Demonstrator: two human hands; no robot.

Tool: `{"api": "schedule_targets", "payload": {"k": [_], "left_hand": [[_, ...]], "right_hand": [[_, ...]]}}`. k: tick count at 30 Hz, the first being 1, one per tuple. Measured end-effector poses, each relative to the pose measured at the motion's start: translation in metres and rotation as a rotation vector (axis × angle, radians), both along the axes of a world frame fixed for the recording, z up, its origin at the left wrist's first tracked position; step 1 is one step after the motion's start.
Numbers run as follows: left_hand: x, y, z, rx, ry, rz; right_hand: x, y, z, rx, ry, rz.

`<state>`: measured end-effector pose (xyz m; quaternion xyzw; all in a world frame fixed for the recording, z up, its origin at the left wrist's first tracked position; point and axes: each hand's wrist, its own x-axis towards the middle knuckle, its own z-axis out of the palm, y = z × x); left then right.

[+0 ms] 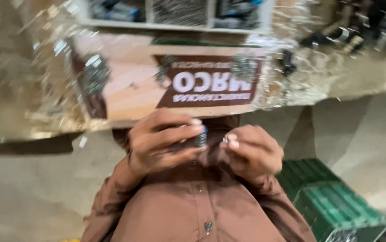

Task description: The person picks small metal parts from a compartment tray and fits them together by hand, pressing a spring-like part into a cap-shaped housing. Finished assemblies are placed onto the table beside the tray, forming a growing pile.

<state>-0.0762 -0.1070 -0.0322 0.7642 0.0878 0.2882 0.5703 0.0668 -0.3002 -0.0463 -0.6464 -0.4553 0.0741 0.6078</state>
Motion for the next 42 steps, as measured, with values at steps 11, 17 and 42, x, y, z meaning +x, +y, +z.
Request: {"api": "schedule_targets", "payload": {"k": [11,17,42], "left_hand": [[-0.009,0.001,0.007,0.045,-0.025,0.096],[-0.012,0.006,0.004,0.107,-0.018,0.084],[-0.014,0.011,0.001,0.056,-0.121,0.056]], "right_hand": [[-0.009,0.050,0.033,-0.135,-0.151,0.101],[-0.006,0.044,0.044,-0.296,-0.243,0.080],[0.006,0.044,0.025,-0.286,0.975,0.417]]}}
